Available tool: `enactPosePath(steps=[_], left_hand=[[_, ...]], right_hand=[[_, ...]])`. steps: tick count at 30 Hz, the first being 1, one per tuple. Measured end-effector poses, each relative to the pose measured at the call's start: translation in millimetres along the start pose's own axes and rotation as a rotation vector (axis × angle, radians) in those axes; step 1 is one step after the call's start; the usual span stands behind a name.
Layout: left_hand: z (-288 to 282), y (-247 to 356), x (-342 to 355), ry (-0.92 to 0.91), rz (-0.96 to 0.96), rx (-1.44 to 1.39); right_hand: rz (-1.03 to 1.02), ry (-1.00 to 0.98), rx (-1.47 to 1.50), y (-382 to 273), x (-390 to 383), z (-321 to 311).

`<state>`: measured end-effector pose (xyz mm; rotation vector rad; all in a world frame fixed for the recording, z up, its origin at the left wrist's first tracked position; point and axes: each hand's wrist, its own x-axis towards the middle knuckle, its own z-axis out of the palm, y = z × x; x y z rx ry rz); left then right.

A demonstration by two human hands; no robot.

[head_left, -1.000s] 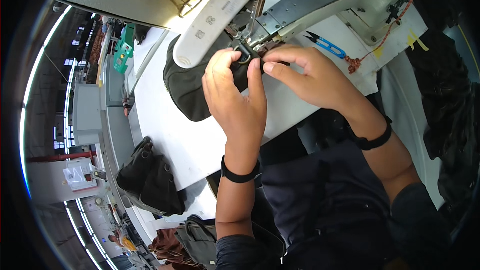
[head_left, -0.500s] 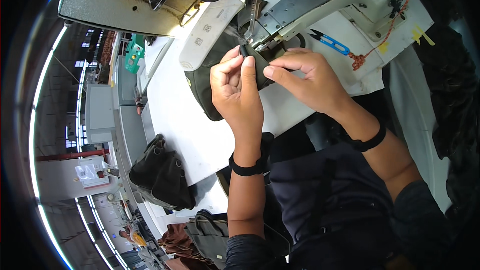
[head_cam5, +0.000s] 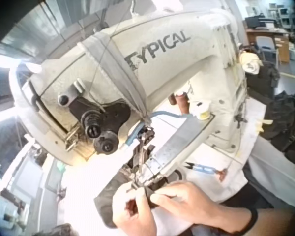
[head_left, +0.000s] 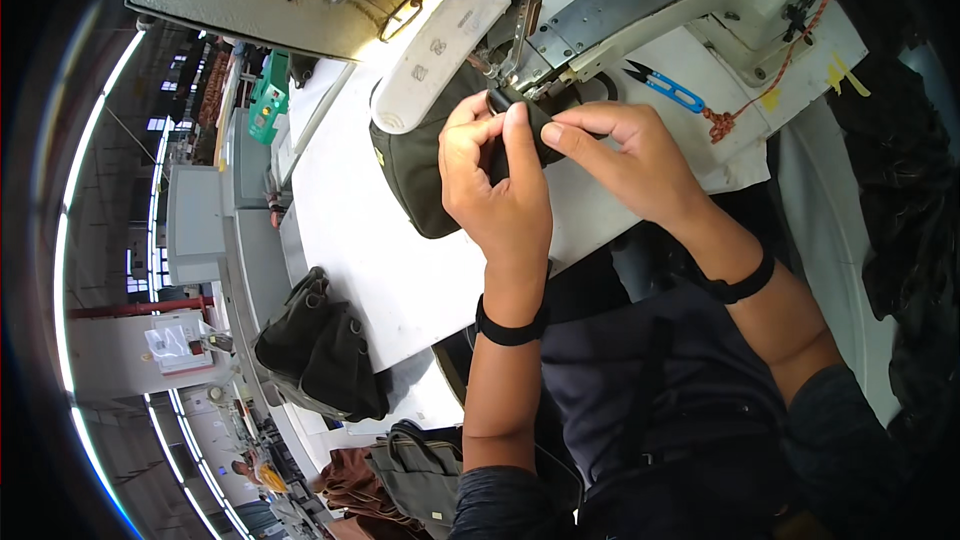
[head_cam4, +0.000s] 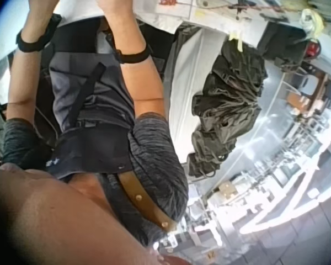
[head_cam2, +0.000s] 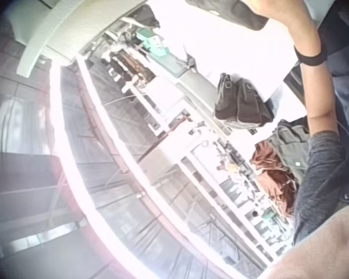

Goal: The person operates an industrial sewing machine to stitch a dark green fabric bag. They guide the bag under the needle to sew along the edges and zipper, then trim excess thread with scissors.

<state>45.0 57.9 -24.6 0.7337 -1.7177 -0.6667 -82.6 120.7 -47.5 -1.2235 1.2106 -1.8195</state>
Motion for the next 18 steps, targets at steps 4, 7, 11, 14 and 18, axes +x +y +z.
enactPosePath(steps=[4,7,11,14,18], left_hand=[[-5,8,4,0.009,-0.229,-0.226],[-6,8,6,0.017,-0.241,-0.307],[-8,16,7,-0.033,-0.268,-0.253],[-11,20,7,-0.068,-0.299,-0.249],[-12,14,8,-0.066,-0.299,-0.284]], right_hand=[[0.020,-0.022,-0.116,-17,-2,-2],[-0.037,0.034,-0.071,-13,-2,3],[-0.060,0.082,0.022,-8,0,7],[0.182,-0.055,0.001,-23,-2,-4],[0.091,0.016,0.019,-18,-2,2]])
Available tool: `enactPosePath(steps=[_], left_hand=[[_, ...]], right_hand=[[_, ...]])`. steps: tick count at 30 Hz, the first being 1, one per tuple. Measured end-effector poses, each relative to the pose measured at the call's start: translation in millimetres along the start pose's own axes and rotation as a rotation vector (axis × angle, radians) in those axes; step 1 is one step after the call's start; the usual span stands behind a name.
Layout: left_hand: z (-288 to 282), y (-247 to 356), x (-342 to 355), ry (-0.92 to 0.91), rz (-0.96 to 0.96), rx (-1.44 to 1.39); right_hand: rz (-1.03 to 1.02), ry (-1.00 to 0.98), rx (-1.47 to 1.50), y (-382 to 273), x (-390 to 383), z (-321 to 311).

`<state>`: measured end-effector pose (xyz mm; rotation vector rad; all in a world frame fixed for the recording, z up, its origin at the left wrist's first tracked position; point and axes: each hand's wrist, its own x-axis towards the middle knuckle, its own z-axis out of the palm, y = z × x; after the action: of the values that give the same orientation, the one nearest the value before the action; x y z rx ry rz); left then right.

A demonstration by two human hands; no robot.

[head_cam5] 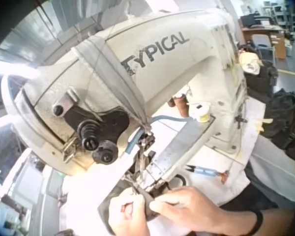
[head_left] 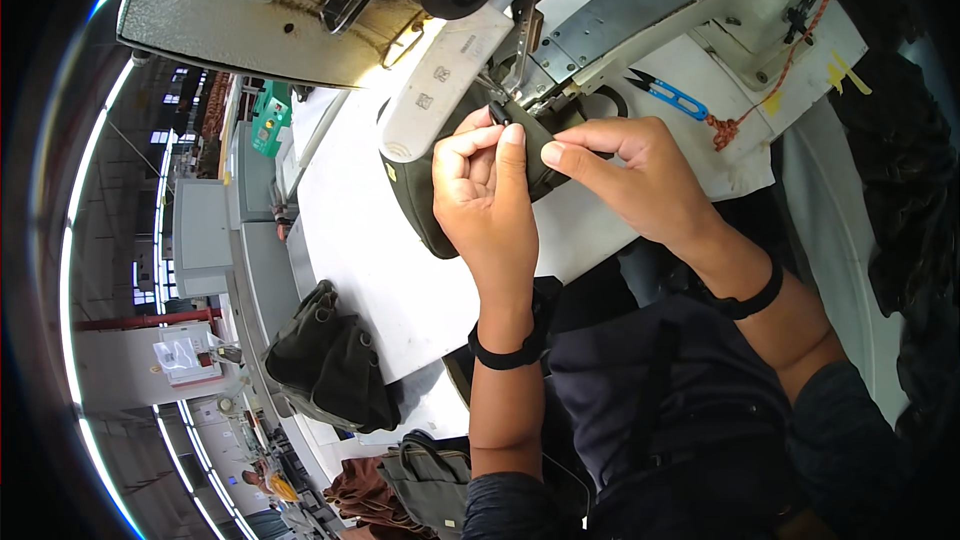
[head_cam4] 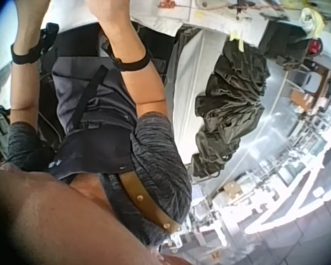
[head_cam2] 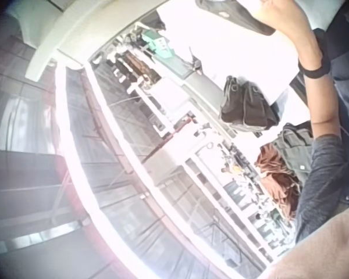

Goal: The person operates an industrial sewing machine to stitch a dark green fabric bag. They guide the bag under the needle to sew along the edges and zipper, then trim excess thread with scissors.

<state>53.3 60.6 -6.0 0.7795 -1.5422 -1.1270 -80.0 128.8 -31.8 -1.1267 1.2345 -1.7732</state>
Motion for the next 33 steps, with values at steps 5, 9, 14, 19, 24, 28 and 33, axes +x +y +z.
enactPosePath(steps=[5,9,14,19,24,28,33], left_hand=[[-2,-2,4,-0.015,-0.009,-0.037],[-3,-8,8,-0.015,-0.002,-0.086],[-5,-11,25,-0.016,0.018,-0.069],[-13,-13,43,-0.057,-0.006,0.052],[-20,2,46,-0.095,0.046,0.332],[-20,27,11,-0.098,0.499,0.809],[-27,21,-26,-0.222,0.726,1.157]], right_hand=[[-0.031,0.017,-0.032,-1,3,2],[-0.025,0.004,-0.073,-6,6,4],[0.042,-0.033,-0.152,-14,27,6],[0.084,-0.097,-0.323,-23,44,3],[0.289,-0.313,-0.453,-45,51,-12],[0.176,-0.339,-0.281,-11,27,-26],[-0.083,-0.126,-0.336,-5,4,-13]])
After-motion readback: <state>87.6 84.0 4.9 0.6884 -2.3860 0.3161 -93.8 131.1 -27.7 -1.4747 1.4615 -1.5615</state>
